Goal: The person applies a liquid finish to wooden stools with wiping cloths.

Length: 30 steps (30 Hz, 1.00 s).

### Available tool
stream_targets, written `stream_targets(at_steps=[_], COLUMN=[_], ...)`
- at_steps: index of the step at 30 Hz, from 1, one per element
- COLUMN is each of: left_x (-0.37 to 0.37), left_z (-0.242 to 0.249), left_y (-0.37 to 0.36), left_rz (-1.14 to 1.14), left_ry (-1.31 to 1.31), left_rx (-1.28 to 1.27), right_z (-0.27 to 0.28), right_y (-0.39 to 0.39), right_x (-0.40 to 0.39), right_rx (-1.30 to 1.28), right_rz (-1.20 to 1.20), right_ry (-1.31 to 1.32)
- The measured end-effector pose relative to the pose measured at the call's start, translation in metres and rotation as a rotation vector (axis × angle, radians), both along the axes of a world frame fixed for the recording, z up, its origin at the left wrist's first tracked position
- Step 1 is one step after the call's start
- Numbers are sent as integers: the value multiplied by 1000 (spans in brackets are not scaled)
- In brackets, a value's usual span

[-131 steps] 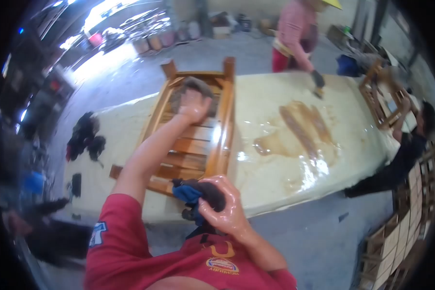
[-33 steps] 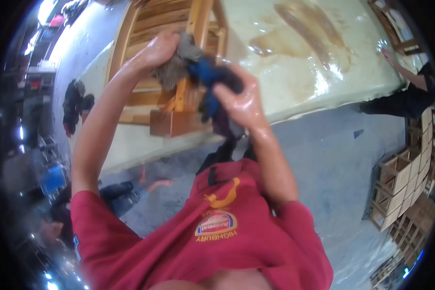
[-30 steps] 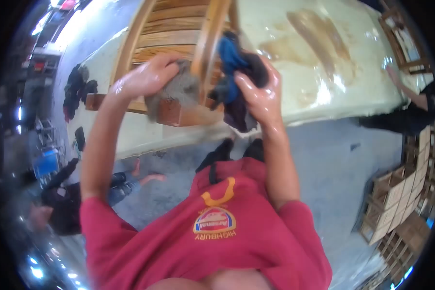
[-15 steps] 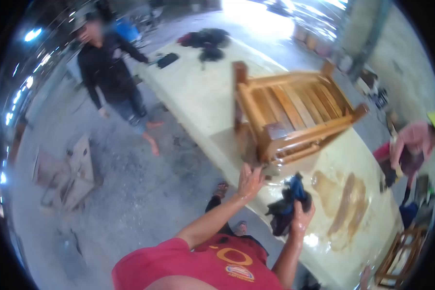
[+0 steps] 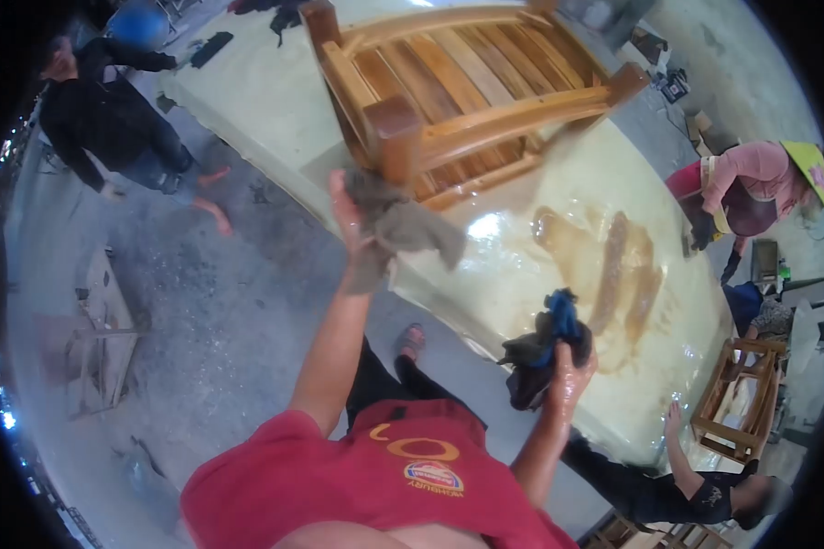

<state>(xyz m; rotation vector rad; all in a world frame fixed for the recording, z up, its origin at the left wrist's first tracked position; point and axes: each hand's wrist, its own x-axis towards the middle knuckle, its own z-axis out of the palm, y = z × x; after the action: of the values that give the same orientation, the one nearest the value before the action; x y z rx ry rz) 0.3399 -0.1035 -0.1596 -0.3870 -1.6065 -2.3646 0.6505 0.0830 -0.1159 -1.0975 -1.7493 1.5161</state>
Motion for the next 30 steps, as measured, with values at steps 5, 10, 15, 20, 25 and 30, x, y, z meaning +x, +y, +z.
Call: stream_targets(at_steps=[5, 10, 15, 20, 25, 30], left_x=[-4, 11, -14, -116, -199, -219], left_z=[-180, -141, 26, 41, 67, 39], left_y=[21, -8, -14, -2, -16, -10], left_rz=[-110, -379, -59, 83, 347, 94], left_ry=[-602, -902, -146, 44, 53, -157], left_rx=[632, 628, -96, -272, -551, -274], right_z=[-10, -7, 13, 17, 28, 38], right_y=[-7, -9, -3, -16, -41, -53], right_x=[-17, -25, -64, -114, -162, -186], right_rx=[-3, -69, -125, -91, -165, -75], right_rz=[115, 159, 99, 87, 69, -188], right_ry=[-96, -183, 25, 216, 155, 99])
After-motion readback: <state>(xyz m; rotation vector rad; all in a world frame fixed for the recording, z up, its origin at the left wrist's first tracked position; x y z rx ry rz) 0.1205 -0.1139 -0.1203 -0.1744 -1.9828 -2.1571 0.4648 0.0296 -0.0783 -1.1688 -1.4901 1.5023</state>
